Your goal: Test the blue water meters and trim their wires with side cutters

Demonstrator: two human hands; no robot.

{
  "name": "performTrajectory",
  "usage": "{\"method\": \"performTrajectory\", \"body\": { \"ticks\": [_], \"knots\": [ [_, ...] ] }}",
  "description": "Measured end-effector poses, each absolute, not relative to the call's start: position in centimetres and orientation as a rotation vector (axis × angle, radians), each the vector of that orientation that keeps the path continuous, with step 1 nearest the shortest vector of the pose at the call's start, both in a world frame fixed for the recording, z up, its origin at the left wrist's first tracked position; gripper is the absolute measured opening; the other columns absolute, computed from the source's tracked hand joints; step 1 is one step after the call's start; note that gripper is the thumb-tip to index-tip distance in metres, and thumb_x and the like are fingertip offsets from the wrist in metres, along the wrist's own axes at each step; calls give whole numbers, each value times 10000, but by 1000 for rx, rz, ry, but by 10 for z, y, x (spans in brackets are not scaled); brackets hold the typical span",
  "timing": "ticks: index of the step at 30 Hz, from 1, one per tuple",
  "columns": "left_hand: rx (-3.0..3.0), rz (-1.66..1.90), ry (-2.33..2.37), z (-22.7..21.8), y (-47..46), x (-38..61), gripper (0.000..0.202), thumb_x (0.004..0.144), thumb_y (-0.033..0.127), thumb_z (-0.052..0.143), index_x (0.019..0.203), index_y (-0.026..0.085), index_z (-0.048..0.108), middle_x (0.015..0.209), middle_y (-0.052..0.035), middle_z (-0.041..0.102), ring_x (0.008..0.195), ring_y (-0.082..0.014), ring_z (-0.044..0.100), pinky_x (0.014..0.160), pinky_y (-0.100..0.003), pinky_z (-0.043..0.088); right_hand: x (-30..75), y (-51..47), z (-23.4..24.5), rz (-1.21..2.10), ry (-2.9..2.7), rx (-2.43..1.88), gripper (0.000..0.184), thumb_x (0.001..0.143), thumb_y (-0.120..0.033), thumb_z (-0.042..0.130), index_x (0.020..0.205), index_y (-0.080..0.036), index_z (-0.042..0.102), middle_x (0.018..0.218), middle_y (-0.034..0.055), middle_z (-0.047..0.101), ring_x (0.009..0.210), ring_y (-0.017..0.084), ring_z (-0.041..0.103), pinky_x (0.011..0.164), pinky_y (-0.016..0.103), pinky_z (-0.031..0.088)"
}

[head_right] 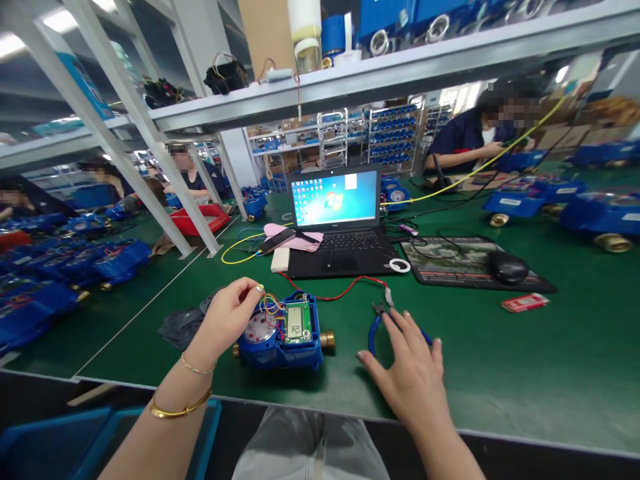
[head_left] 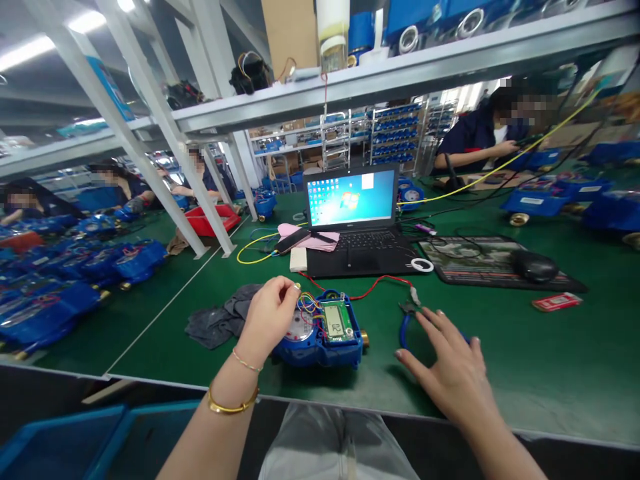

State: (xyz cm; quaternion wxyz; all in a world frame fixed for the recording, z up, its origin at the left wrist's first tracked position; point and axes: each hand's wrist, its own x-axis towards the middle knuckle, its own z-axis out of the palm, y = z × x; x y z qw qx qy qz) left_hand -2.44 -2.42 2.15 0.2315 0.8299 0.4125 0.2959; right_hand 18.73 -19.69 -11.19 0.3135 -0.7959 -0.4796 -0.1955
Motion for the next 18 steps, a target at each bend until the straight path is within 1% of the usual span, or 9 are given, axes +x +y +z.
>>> {"method": "performTrajectory", "body": {
  "ticks": [3,4,5,8,11,14,18],
  "knots": [
    [2333,813,1095,23,-27,-25,225,860,320,452,741,181,582,709,-6,573,683,-162,527,636,-276,382,169,-185,-105,-549,-1276,-1988,557,926,-581,297,1276,-179,462,1271,138,577,1222,381,483,897,788,300],
    [2355,814,1077,24,-28,-25,211,853,310,474,734,181,590,719,-7,581,700,-163,538,648,-276,394,165,-181,-104,-568,-1270,-1972,558,937,-574,280,1268,-165,468,1256,148,586,1214,388,488,903,792,288],
    [2378,817,1059,26,-29,-25,185,838,293,507,721,180,593,726,-7,587,712,-162,549,656,-273,406,162,-177,-103,-576,-1270,-1954,556,948,-561,268,1260,-150,474,1249,160,588,1207,391,494,908,780,300],
    [2456,844,1005,30,-35,-25,71,771,190,597,700,180,598,739,3,598,717,-152,564,667,-265,427,160,-169,-107,-510,-1295,-1844,510,966,-501,291,1252,-123,480,1239,177,586,1186,366,517,913,676,410],
    [2571,942,947,32,-41,-24,92,776,115,575,734,185,617,788,-9,591,788,-169,552,734,-300,421,158,-168,-110,-448,-1326,-1697,416,956,-415,390,1231,-121,499,1214,169,589,1179,318,523,940,562,459],
    [2699,1037,867,31,-45,-24,127,848,156,523,793,188,633,829,-34,596,853,-204,526,797,-358,388,155,-171,-105,-427,-1320,-1582,327,939,-324,449,1196,-137,525,1180,149,597,1157,278,537,953,481,472],
    [2781,1068,795,30,-45,-26,144,895,203,481,882,180,623,864,-47,628,866,-217,530,811,-377,383,149,-171,-96,-365,-1303,-1486,267,930,-275,457,1153,-160,549,1142,130,608,1095,256,567,915,444,497]
  ]
}}
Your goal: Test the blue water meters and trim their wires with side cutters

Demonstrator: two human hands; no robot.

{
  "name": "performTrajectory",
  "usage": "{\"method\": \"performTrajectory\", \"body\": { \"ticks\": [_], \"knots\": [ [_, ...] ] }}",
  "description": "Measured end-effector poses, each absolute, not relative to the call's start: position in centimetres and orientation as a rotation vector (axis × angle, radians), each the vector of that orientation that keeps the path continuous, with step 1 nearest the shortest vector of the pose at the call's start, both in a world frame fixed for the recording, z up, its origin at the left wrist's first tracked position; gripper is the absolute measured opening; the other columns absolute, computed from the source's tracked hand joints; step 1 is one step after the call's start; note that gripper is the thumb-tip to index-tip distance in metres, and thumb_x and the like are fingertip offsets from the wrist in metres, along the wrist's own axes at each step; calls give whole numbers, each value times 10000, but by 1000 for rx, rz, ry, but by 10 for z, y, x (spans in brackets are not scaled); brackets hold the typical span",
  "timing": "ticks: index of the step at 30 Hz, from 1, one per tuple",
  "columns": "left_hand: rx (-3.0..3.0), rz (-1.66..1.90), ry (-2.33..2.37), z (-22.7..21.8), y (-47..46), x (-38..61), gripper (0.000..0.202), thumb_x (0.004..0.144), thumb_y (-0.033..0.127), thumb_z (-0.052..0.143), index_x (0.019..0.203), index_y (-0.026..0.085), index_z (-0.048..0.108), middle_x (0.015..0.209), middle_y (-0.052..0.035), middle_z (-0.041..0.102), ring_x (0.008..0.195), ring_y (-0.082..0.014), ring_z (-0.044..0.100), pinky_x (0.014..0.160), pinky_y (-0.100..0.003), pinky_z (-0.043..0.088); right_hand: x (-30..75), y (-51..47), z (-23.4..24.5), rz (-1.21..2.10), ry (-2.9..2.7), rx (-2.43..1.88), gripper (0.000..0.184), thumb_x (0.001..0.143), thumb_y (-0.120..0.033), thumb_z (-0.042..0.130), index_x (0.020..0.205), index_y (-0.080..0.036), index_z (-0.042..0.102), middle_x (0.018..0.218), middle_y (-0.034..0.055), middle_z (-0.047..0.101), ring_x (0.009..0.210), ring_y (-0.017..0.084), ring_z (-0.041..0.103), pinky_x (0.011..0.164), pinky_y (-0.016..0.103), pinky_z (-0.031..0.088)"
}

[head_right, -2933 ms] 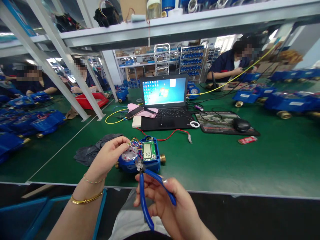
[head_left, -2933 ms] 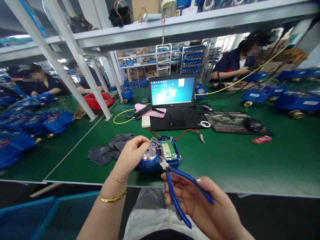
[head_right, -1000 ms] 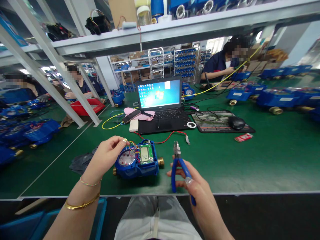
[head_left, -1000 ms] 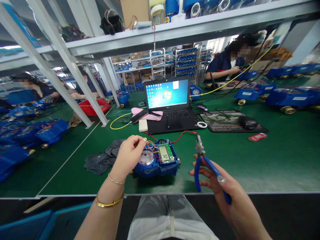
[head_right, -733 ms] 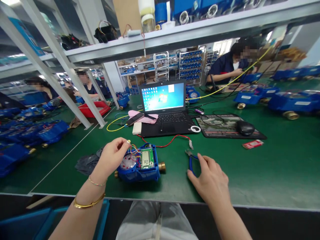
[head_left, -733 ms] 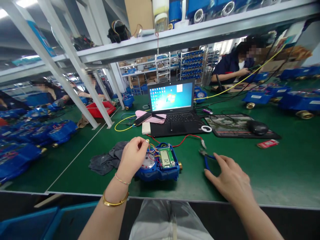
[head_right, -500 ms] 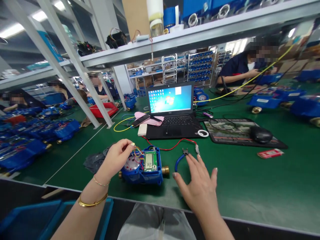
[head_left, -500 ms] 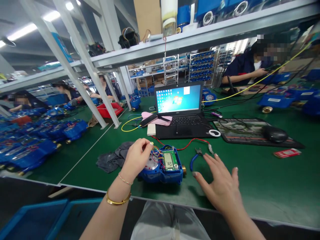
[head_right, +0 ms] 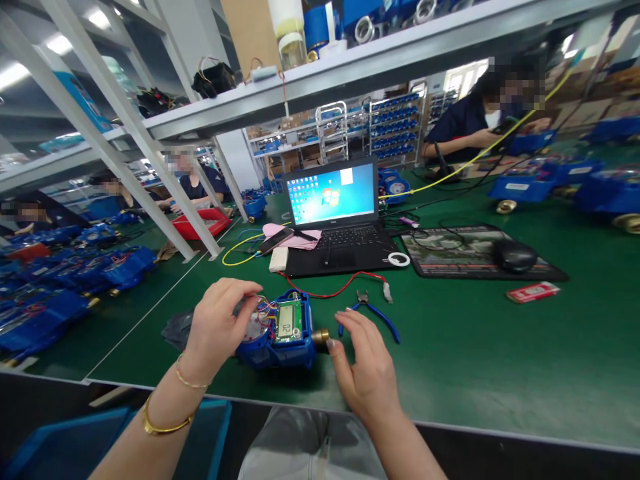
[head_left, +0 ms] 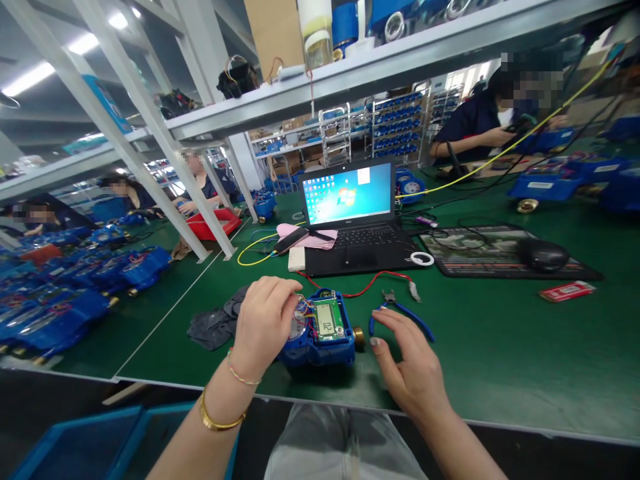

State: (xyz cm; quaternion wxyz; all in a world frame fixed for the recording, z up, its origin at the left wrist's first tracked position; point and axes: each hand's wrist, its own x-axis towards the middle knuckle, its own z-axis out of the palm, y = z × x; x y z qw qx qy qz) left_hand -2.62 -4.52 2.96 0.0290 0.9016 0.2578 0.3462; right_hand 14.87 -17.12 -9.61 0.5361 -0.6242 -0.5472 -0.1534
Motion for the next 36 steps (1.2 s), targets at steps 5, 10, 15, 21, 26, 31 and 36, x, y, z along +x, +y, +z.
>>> {"method": "performTrajectory", "body": {
  "ticks": [5,10,15,21,26,31,36],
  "knots": [
    [2726,1014,850,29,-38,-30,132,872,171,461,871,180,592,857,-32,633,842,-189,571,779,-332,430,143,-167,-97,-319,-1317,-1435,238,927,-232,457,1137,-163,545,1090,118,612,1061,241,566,895,430,498],
    [2619,939,961,28,-34,-31,128,835,168,449,880,190,567,855,-23,640,809,-179,600,745,-312,462,142,-168,-100,-319,-1329,-1461,219,925,-229,463,1114,-160,548,1069,114,609,1041,239,561,884,423,495],
    [2583,960,983,33,-41,-32,103,831,208,467,908,189,533,844,-27,614,814,-188,586,774,-335,457,141,-169,-101,-326,-1341,-1472,214,932,-248,457,1107,-163,549,1067,111,607,1042,241,558,885,420,492],
    [2555,868,977,31,-43,-32,204,798,106,408,873,188,579,877,-34,642,854,-191,592,785,-339,456,141,-169,-105,-318,-1357,-1473,215,930,-255,462,1105,-168,553,1071,116,606,1047,250,559,887,429,493],
    [2502,818,947,30,-43,-31,174,776,85,483,867,187,591,848,-9,650,791,-156,603,731,-288,476,142,-170,-107,-306,-1359,-1481,213,933,-274,455,1093,-176,556,1071,117,607,1043,255,562,880,433,497],
    [2551,852,910,35,-50,-32,222,756,37,521,907,184,588,883,-12,616,858,-166,569,788,-311,442,142,-170,-107,-314,-1365,-1477,208,940,-284,452,1090,-180,552,1069,110,603,1037,249,560,873,424,492],
    [2645,863,879,39,-54,-33,141,788,79,567,880,184,591,862,-17,588,860,-191,527,785,-344,403,142,-170,-108,-318,-1359,-1462,201,945,-282,454,1091,-181,550,1066,106,597,1035,244,555,875,420,486]
  ]
}}
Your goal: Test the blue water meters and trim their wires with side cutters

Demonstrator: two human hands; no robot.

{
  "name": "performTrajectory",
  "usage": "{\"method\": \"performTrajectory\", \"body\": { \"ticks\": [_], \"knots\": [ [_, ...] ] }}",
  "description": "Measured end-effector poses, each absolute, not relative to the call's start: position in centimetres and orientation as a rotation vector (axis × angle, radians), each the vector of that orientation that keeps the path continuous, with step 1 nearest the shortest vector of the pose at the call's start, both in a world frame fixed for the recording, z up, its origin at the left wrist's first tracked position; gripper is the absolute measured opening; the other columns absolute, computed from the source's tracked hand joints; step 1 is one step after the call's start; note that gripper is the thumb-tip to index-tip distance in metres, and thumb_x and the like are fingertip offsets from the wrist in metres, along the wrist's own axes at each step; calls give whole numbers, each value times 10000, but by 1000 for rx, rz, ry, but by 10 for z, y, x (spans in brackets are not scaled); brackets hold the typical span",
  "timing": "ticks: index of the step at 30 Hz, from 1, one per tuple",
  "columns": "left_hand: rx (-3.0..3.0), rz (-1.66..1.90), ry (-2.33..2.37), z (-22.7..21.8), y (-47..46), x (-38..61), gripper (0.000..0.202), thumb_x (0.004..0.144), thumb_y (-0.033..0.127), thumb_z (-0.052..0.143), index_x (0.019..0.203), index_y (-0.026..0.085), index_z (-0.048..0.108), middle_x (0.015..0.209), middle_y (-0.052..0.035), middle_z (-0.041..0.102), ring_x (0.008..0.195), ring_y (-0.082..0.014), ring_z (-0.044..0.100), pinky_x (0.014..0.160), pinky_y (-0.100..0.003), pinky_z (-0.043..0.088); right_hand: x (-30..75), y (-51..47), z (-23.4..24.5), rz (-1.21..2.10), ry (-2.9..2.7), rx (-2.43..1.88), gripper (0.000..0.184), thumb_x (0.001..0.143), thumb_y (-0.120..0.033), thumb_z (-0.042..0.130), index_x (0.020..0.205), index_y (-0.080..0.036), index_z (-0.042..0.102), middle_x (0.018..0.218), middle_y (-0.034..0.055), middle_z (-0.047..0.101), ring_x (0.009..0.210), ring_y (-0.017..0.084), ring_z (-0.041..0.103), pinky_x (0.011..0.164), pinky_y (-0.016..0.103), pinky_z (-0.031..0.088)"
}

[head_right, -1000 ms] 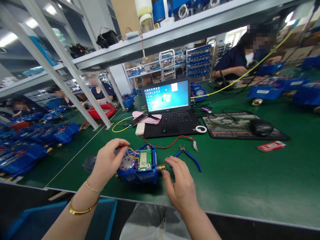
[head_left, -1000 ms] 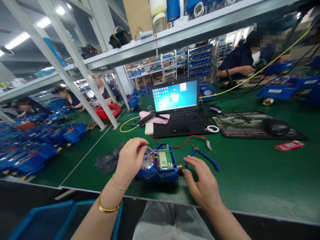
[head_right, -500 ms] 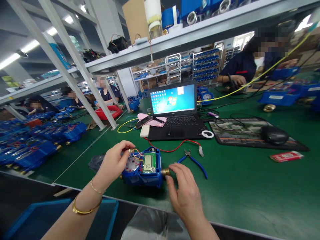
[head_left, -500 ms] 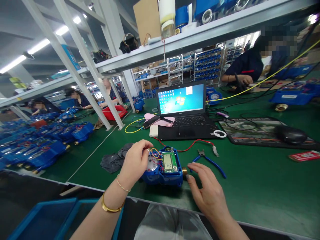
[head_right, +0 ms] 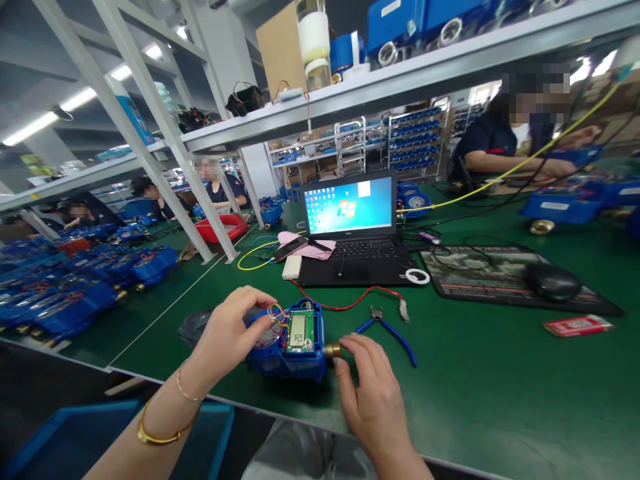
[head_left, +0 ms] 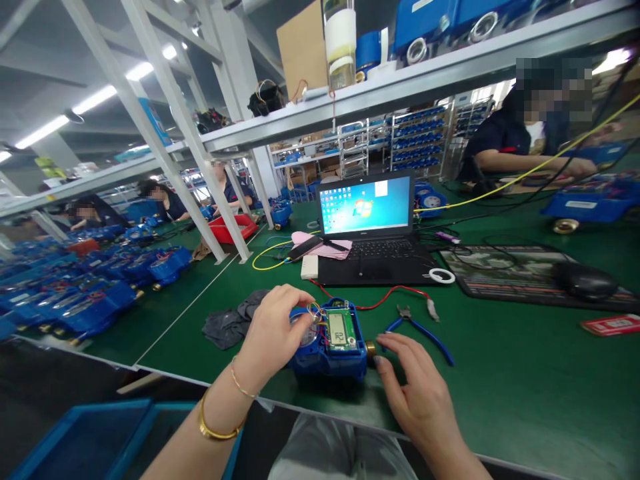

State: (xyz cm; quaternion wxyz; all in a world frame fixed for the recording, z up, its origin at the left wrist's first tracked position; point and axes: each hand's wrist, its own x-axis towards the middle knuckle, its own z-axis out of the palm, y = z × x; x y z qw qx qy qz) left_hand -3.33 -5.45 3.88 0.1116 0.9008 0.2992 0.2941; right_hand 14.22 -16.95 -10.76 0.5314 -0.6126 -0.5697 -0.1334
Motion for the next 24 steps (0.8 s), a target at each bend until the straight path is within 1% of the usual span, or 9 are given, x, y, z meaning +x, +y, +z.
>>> {"method": "performTrajectory", "body": {
  "ticks": [3,8,13,17,19,20,22,24],
  "knots": [
    [2685,902,861,40,-55,-32,85,812,101,554,805,181,581,849,-25,583,856,-202,509,782,-356,389,142,-169,-108,-315,-1357,-1460,200,945,-282,458,1090,-182,553,1068,108,596,1037,246,553,876,424,486],
    [2702,974,845,37,-57,-28,106,810,109,546,738,185,561,806,-19,562,831,-189,507,770,-336,390,143,-169,-108,-317,-1350,-1462,202,943,-281,457,1087,-182,560,1063,108,602,1034,247,559,873,427,493],
    [2702,1042,950,30,-59,-28,158,851,198,484,703,179,536,779,-50,535,804,-219,459,763,-377,342,143,-170,-108,-310,-1326,-1470,207,941,-298,455,1074,-187,569,1055,108,615,1026,251,571,864,423,505],
    [2591,963,985,29,-55,-30,190,836,227,447,664,181,514,752,-46,527,781,-208,472,742,-356,350,143,-170,-108,-304,-1331,-1475,210,937,-295,458,1068,-180,575,1048,110,617,1017,248,576,860,418,508],
    [2493,870,967,29,-49,-30,209,818,265,459,634,180,509,717,-33,531,739,-188,497,696,-318,375,144,-170,-108,-295,-1337,-1478,210,935,-287,458,1068,-175,576,1046,110,616,1019,246,574,861,416,506],
    [2435,817,958,29,-46,-30,245,821,298,453,613,179,503,676,-23,525,686,-173,499,647,-296,384,144,-170,-107,-291,-1338,-1478,209,935,-283,457,1068,-174,576,1045,110,615,1019,245,573,861,415,506],
    [2312,732,951,28,-41,-29,336,847,373,409,586,179,490,579,-1,491,556,-143,464,530,-258,369,144,-170,-107,-285,-1340,-1482,211,934,-280,455,1070,-173,575,1044,111,615,1018,244,571,861,413,505],
    [2205,701,955,27,-38,-28,390,869,422,366,596,175,494,539,9,476,495,-126,430,464,-236,341,144,-170,-108,-284,-1338,-1486,213,934,-284,455,1070,-174,575,1043,111,615,1016,245,571,859,414,506]
  ]
}}
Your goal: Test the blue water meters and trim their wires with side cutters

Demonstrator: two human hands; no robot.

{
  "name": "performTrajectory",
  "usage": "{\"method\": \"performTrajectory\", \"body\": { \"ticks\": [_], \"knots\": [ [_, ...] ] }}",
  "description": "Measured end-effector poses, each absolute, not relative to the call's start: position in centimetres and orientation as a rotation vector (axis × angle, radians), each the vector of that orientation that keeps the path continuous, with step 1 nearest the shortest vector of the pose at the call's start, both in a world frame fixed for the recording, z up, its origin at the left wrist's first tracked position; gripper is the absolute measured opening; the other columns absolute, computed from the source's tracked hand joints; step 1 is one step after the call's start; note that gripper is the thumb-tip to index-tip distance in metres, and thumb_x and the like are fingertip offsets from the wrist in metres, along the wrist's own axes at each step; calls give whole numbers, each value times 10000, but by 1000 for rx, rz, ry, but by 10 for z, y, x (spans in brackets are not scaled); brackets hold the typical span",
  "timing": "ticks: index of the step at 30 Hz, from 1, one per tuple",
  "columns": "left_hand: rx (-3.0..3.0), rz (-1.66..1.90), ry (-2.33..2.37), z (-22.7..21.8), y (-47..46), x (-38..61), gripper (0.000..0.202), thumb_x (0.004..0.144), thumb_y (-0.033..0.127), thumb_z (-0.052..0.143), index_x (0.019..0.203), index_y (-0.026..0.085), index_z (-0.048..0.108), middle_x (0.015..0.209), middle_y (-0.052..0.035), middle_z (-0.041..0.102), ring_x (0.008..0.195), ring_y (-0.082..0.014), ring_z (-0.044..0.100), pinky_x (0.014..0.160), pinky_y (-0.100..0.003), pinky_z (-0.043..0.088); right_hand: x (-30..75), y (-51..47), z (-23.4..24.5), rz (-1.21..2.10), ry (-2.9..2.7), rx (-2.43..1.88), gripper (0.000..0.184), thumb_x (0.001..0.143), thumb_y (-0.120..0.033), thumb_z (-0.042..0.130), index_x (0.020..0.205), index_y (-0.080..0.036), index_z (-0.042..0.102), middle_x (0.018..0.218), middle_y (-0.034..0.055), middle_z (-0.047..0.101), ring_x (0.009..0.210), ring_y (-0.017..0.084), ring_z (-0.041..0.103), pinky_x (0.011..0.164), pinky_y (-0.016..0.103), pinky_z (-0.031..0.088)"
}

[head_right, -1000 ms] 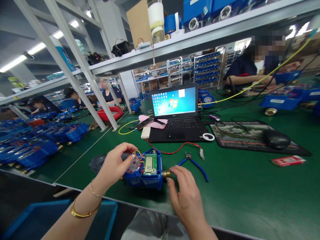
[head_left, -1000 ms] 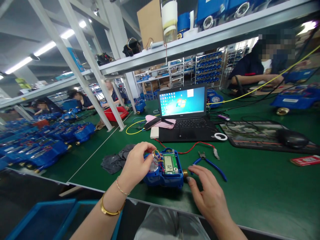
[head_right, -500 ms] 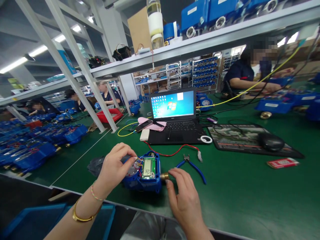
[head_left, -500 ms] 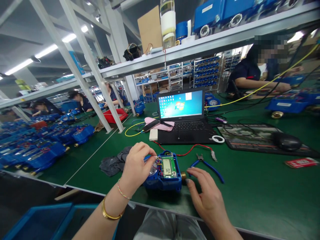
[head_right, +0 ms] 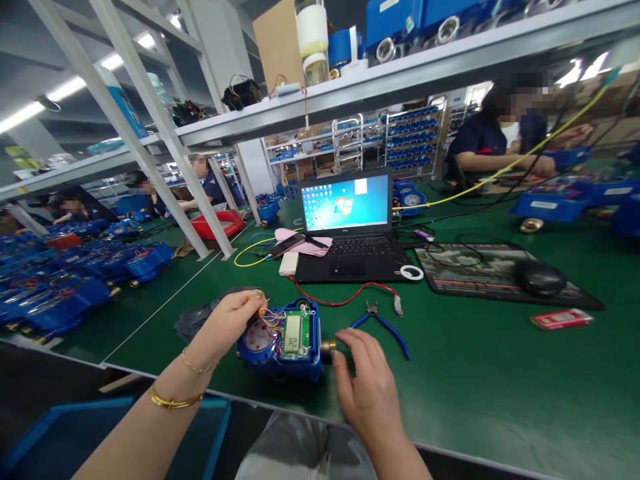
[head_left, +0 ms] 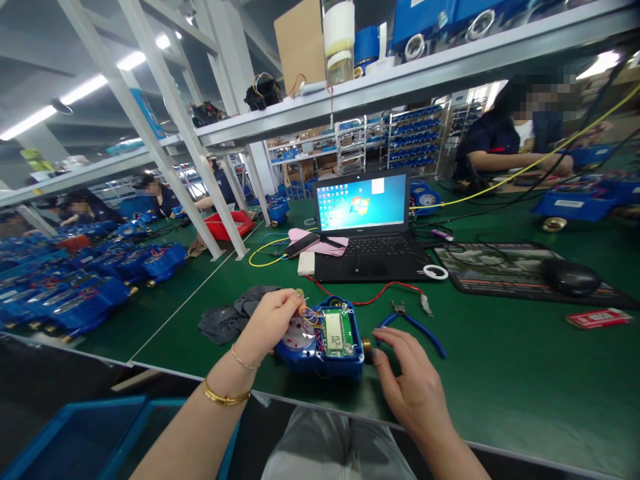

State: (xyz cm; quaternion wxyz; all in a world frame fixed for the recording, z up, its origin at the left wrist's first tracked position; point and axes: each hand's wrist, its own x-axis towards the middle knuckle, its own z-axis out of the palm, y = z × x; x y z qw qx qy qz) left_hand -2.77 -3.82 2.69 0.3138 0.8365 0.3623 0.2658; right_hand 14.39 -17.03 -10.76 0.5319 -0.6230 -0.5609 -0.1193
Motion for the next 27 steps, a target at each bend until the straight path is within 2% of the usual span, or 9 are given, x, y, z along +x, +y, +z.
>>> {"method": "performTrajectory", "body": {
  "ticks": [4,10,18,27],
  "knots": [
    [2078,704,945,27,-39,-27,359,852,423,405,667,158,561,640,-24,573,581,-138,510,494,-227,384,143,-171,-108,-270,-1324,-1492,211,933,-285,457,1071,-178,576,1050,109,614,1023,247,568,868,419,501],
    [1983,666,910,26,-40,-32,210,771,319,517,821,151,632,765,-52,661,684,-166,603,600,-263,488,143,-171,-107,-262,-1344,-1492,210,930,-271,455,1086,-183,566,1060,109,612,1032,247,567,880,419,494],
    [2026,704,920,23,-38,-37,146,746,277,578,809,158,634,789,-51,656,705,-165,606,593,-256,484,143,-172,-106,-259,-1362,-1493,200,933,-259,461,1090,-184,559,1066,105,604,1033,242,562,879,409,485],
    [2234,710,864,26,-37,-36,175,801,324,527,754,163,576,727,-24,589,667,-152,550,612,-272,458,142,-171,-106,-270,-1377,-1500,198,928,-238,465,1088,-173,561,1066,103,601,1034,230,559,884,390,482]
  ]
}}
